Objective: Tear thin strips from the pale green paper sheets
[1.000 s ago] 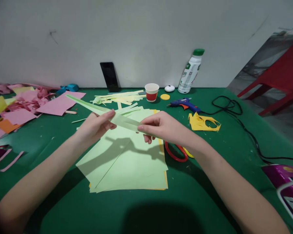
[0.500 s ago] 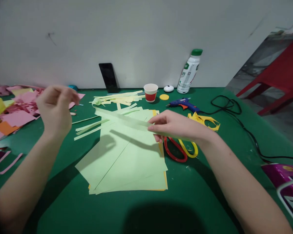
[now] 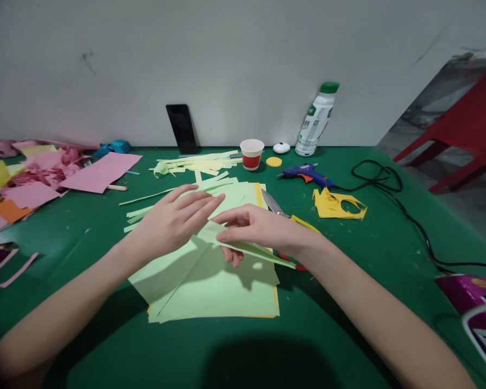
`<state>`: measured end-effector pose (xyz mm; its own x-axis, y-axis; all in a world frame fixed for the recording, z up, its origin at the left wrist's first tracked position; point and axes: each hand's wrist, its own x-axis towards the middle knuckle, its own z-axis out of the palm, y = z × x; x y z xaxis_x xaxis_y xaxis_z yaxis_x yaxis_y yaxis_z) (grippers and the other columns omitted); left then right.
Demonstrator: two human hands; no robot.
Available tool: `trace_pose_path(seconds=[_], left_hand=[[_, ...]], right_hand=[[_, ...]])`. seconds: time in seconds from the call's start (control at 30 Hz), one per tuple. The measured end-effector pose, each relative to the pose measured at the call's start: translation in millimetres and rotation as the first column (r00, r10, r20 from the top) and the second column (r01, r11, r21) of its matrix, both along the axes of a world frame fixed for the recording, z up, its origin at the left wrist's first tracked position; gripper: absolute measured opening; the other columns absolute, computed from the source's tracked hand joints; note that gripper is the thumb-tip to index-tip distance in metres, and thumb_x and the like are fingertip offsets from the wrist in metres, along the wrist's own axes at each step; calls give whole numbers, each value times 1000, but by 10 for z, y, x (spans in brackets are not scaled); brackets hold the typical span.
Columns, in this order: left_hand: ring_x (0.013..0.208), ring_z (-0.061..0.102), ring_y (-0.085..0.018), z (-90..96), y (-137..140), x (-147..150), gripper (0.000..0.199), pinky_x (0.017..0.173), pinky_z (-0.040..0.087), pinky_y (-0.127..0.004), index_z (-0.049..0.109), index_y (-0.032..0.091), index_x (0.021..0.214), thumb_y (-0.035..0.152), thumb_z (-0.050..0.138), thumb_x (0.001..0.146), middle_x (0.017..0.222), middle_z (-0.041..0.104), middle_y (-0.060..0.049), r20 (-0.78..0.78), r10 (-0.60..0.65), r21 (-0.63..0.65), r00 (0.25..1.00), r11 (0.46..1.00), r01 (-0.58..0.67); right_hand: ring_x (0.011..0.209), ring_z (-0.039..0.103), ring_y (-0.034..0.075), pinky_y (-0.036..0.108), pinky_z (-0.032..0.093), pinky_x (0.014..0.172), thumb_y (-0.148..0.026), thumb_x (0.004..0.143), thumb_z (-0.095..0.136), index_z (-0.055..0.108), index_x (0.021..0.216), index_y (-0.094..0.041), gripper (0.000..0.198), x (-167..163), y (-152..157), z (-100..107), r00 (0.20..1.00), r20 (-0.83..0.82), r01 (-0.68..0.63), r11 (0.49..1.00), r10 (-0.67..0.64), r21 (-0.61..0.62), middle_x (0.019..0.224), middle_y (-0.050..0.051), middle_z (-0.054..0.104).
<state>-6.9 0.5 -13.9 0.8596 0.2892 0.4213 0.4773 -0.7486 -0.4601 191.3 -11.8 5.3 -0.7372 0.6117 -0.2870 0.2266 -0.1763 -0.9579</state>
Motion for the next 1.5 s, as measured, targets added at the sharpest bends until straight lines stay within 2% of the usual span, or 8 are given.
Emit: trace_pose_path(seconds=[0.17, 0.4, 0.53, 0.67, 0.97, 1.3, 1.4, 1.5], left_hand=[[88, 58, -22, 74, 92, -121, 38, 83, 45, -39, 47, -1, 117, 0, 29, 83, 93, 65, -16, 32, 144, 26, 989, 989, -145], [95, 57, -24, 197, 147, -282, 48, 83, 45, -41, 43, 5, 122, -3, 30, 76, 97, 65, -14, 116, 272, -115, 955, 959, -259], [111, 49, -25, 254, -39, -179, 54, 88, 44, -39, 30, 14, 131, 24, 50, 82, 122, 52, -13, 265, 206, -454, 942, 888, -66], [113, 48, -19, 247, -240, 8, 47, 91, 44, -32, 38, 21, 124, 32, 54, 82, 122, 52, -9, 395, 132, -616, 909, 773, 155], [81, 61, -10, 168, -292, 104, 17, 71, 50, -19, 59, 14, 96, 14, 58, 79, 92, 64, -6, 593, 73, -438, 802, 865, 246], [71, 63, -16, 42, -236, 78, 20, 59, 50, -25, 56, 13, 98, 22, 57, 80, 87, 68, -10, 482, -57, -112, 874, 986, 126], [65, 62, -14, 23, -231, 85, 15, 55, 47, -23, 57, 13, 94, 19, 55, 81, 82, 68, -8, 447, -51, -36, 893, 997, 75], [63, 61, -14, 32, -235, 90, 13, 53, 46, -23, 57, 12, 93, 17, 54, 81, 79, 69, -7, 429, -48, -15, 902, 998, 61]], right_hand=[[52, 53, 7, 20, 41, 54, -24, 77, 59, 60, 64, -16, 16, 178, 42, 94, 998, -24, 53, 990, -50, 127, 54, -3, 59], [46, 50, 8, 23, 38, 49, -28, 77, 59, 58, 55, -17, 24, 411, 67, 212, 929, -120, 368, 902, -349, 225, 49, -3, 57], [46, 48, 7, 22, 37, 51, -27, 74, 62, 58, 52, -17, 25, 310, 42, 165, 890, -83, 452, 840, -449, 301, 46, -3, 56], [46, 48, 7, 22, 37, 51, -26, 71, 64, 60, 52, -16, 21, 78, -16, 63, 937, 12, 325, 883, -349, 339, 45, -3, 55], [53, 52, 9, 22, 43, 56, -23, 71, 62, 63, 63, -17, 10, -29, -112, 60, 956, -121, 291, 912, -267, 290, 56, -2, 58], [51, 54, 8, 21, 46, 53, -19, 69, 65, 67, 67, -19, 3, -35, -124, 32, 925, -198, 372, 877, -323, 305, 56, -3, 60], [53, 55, 10, 23, 46, 53, -21, 67, 67, 65, 68, -20, 3, -41, -138, 33, 902, -198, 432, 787, -385, 439, 60, -2, 62], [57, 55, 12, 26, 47, 56, -23, 67, 67, 62, 73, -21, 8, -46, -156, 34, 886, -209, 440, 608, -414, 661, 68, 0, 62]])
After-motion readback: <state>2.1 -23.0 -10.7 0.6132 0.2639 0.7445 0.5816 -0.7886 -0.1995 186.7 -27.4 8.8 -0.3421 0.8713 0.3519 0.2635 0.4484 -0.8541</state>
